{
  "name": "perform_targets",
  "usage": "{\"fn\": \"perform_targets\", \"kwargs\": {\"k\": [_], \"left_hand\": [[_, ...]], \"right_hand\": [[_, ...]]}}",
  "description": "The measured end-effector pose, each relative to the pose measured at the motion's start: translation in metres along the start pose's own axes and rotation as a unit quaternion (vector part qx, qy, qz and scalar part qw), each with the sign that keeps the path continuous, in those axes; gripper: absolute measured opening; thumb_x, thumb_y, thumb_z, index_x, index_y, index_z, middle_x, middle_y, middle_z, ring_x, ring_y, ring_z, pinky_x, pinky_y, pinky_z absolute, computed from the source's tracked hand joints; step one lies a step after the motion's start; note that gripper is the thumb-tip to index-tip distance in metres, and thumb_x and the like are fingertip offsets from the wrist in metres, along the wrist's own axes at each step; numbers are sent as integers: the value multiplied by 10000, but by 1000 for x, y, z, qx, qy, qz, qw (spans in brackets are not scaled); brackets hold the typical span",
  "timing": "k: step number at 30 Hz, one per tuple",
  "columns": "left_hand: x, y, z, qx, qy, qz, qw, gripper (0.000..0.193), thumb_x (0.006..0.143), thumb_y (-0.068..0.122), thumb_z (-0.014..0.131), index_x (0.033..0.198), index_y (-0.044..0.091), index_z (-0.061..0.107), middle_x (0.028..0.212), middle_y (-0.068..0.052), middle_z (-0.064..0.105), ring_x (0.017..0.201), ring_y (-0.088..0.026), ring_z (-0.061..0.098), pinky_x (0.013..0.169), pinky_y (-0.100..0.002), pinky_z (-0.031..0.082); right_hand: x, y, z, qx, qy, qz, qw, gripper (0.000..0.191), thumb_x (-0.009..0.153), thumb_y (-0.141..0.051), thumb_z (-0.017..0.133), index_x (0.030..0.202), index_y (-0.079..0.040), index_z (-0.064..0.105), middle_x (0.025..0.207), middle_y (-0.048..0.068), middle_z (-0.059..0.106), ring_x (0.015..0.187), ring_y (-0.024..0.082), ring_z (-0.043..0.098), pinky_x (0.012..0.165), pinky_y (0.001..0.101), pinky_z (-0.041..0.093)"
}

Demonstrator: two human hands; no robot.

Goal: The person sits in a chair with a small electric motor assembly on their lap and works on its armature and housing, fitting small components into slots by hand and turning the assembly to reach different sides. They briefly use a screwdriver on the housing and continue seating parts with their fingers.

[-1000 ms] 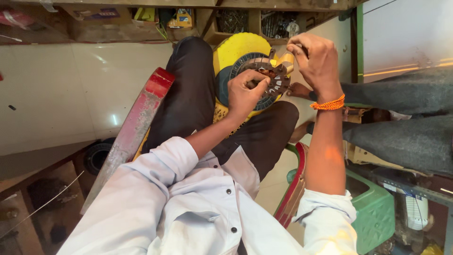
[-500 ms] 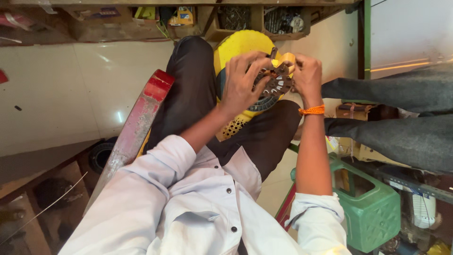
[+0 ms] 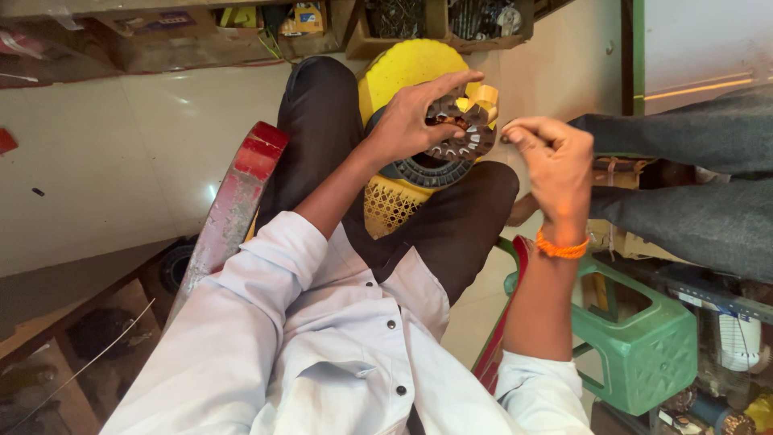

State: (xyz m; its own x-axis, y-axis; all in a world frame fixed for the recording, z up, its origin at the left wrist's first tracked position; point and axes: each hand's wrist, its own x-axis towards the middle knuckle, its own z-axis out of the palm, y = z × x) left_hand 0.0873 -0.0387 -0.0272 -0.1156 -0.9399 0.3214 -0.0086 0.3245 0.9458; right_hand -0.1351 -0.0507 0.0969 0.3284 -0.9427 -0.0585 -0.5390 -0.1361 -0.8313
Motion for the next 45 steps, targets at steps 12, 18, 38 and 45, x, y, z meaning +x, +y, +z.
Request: {"fn": "perform_targets", "kwargs": {"k": [12, 18, 38, 45], "left_hand": [[-12, 20, -3, 204, 64, 92, 972, 688, 753, 161, 873, 1390, 144, 615, 1342, -48, 656, 1111, -305, 566, 1018, -412, 454], [-43, 30, 9, 295, 52, 258, 918, 308, 836, 202, 810, 1134, 147, 760, 1263, 8, 645, 1173, -211, 552, 997, -386, 423], [-40, 39, 59, -163, 312, -188, 917, 101, 912, 134, 776, 961, 46, 778, 763, 13, 705, 680, -43, 598, 621, -247, 468], [-46, 56, 62, 126, 330, -29, 935, 106, 829, 105, 836, 879, 112, 743, 1223, -42, 568, 1090, -257, 485, 960, -364, 425]], "right_hand": [[-45, 14, 96, -165, 124, -141, 968, 136, 982, 27, 640, 1099, -11, 699, 996, 148, 730, 885, 307, 724, 790, 386, 565], [-62, -13, 64, -180, 50, -177, 966, 121, 912, 17, 743, 1025, -24, 733, 856, 133, 672, 764, 301, 664, 704, 389, 524], [72, -6, 13, -221, -19, -116, 968, 100, 973, -76, 777, 997, 19, 759, 647, 149, 539, 583, 176, 463, 558, 345, 370], [80, 38, 16, -136, -19, -100, 986, 111, 995, -75, 740, 987, 34, 723, 699, 11, 572, 647, 42, 459, 559, 258, 381]]}}
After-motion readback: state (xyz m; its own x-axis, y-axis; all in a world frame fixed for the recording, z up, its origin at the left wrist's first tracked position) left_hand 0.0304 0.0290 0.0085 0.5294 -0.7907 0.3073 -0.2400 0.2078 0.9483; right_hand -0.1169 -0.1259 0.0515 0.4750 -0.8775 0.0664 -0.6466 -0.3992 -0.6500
